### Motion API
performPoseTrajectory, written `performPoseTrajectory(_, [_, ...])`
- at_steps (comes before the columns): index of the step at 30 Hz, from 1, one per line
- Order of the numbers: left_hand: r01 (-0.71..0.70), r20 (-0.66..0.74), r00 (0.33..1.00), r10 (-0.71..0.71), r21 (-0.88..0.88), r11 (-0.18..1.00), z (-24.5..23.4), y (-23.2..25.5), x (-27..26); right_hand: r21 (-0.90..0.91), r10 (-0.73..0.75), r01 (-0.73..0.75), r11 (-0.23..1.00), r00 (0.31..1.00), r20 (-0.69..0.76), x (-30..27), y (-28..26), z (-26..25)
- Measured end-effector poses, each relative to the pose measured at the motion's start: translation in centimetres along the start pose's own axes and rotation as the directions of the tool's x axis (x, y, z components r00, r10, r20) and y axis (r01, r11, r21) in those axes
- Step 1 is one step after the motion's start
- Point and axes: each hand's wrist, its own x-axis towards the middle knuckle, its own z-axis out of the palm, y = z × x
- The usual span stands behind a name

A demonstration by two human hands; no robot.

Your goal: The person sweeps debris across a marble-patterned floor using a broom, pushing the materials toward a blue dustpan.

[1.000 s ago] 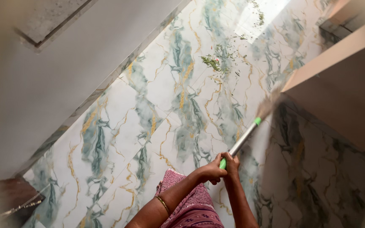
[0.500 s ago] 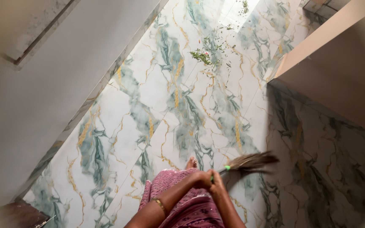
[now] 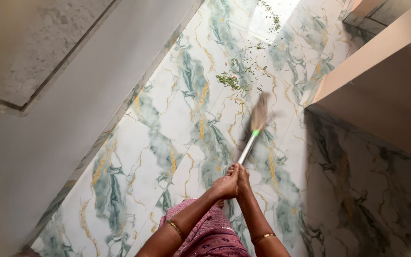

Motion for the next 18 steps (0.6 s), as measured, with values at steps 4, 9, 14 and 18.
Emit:
performPoseTrajectory(4, [-0.098,-0.014,0.995,0.099,0.040,0.994,-2.2,1.8,-1.0,-0.011,-0.134,0.134,0.991,0.991,0.019,0.0,-1.9,0.2])
performPoseTrajectory(9, [-0.101,0.153,0.983,0.102,-0.019,0.995,-1.7,0.1,0.6,-0.107,-0.117,0.101,0.989,0.981,-0.157,-0.1,-0.6,-0.3])
performPoseTrajectory(14, [0.014,0.179,0.984,-0.022,0.043,0.999,-0.4,-1.5,2.7,0.011,0.170,-0.170,0.985,0.979,-0.116,1.2,0.3,0.6])
performPoseTrajectory(18, [0.094,0.084,0.992,-0.097,0.039,0.995,-0.8,-1.6,2.9,0.054,0.421,-0.420,0.906,0.907,-0.014,2.0,0.0,1.7])
